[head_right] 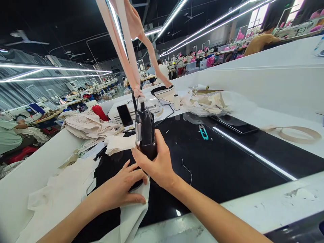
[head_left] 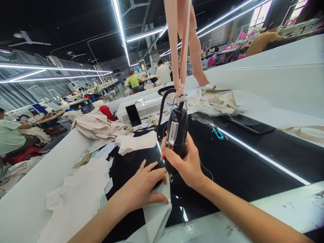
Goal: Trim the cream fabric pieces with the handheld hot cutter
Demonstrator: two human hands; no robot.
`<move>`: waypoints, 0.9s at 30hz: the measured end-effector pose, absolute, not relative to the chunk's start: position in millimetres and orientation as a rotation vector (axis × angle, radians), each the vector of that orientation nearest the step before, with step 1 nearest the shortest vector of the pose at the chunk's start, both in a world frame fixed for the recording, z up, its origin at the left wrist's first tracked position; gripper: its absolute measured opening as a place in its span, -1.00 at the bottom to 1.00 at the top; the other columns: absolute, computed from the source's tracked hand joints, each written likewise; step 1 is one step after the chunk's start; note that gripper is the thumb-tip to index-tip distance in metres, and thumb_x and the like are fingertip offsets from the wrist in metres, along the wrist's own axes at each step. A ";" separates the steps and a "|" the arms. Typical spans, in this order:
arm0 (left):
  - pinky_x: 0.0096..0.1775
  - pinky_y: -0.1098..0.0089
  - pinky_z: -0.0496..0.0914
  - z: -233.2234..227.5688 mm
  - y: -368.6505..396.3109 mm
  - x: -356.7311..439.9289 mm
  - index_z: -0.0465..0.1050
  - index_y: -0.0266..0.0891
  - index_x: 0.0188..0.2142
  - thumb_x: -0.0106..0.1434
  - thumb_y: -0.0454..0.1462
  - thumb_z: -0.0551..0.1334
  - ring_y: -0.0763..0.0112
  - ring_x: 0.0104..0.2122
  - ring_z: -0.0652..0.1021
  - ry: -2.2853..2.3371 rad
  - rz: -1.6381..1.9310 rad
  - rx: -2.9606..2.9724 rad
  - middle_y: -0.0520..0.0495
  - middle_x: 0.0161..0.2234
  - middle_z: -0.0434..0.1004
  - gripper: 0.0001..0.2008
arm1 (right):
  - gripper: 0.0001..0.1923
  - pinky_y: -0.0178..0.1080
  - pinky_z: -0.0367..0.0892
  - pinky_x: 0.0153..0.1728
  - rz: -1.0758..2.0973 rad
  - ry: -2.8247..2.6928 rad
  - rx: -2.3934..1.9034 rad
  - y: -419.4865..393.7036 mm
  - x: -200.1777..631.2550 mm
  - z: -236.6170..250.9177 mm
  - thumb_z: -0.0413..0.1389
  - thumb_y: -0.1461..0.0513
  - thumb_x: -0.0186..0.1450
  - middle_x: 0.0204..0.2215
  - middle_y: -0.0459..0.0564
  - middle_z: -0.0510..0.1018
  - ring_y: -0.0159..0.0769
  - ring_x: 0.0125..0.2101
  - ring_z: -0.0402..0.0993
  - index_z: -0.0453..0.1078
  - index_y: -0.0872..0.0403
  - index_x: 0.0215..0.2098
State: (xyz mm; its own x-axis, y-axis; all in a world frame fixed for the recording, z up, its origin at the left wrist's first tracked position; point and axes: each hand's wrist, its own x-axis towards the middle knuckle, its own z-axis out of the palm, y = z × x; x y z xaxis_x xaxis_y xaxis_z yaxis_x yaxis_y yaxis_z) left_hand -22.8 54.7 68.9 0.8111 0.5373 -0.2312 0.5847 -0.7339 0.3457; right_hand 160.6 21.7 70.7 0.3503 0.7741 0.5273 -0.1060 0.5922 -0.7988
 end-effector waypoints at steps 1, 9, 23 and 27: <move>0.48 -0.55 -0.07 69.3 54.3 -22.9 0.47 -0.11 -0.06 0.30 -0.15 0.63 -0.18 0.45 0.42 0.845 -0.172 2.592 -0.08 0.22 0.58 -0.59 | -0.76 -0.21 0.44 -0.43 0.645 -1.068 -0.749 21.8 161.0 70.6 0.32 0.15 0.29 -0.39 -0.17 0.54 -0.32 -0.47 0.44 0.33 -0.07 -0.22; 0.49 -0.51 -0.08 73.3 56.9 -17.9 0.48 -0.11 -0.06 0.29 -0.16 0.64 -0.17 0.50 0.33 0.865 -0.206 2.567 -0.08 0.19 0.61 -0.59 | -0.74 -0.19 0.45 -0.42 0.658 -1.014 -0.731 22.4 163.0 71.3 0.34 0.12 0.28 -0.38 -0.18 0.52 -0.30 -0.47 0.45 0.35 -0.08 -0.20; 0.48 -0.54 -0.11 69.2 58.5 -19.9 0.52 -0.08 -0.04 0.27 -0.13 0.65 -0.16 0.49 0.36 0.817 -0.149 2.561 -0.09 0.30 0.55 -0.57 | -0.77 -0.20 0.47 -0.44 0.666 -1.033 -0.768 16.2 158.7 71.5 0.32 0.14 0.28 -0.40 -0.18 0.50 -0.30 -0.47 0.45 0.35 -0.07 -0.21; 0.49 -0.53 -0.10 69.2 59.5 -19.2 0.57 -0.06 0.02 0.26 -0.12 0.66 -0.19 0.49 0.36 0.798 -0.131 2.559 -0.07 0.23 0.62 -0.55 | -0.76 -0.22 0.51 -0.45 0.700 -1.040 -0.708 10.9 157.2 69.6 0.33 0.15 0.29 -0.40 -0.19 0.57 -0.33 -0.51 0.49 0.36 -0.06 -0.19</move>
State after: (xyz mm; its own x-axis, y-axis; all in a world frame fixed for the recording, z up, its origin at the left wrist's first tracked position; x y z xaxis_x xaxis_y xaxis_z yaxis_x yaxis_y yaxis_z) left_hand -19.2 59.5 69.2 0.8278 0.5161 -0.2199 0.5593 -0.7294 0.3938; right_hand 157.2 10.9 69.6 0.3413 0.7908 0.5081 -0.1734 0.5842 -0.7928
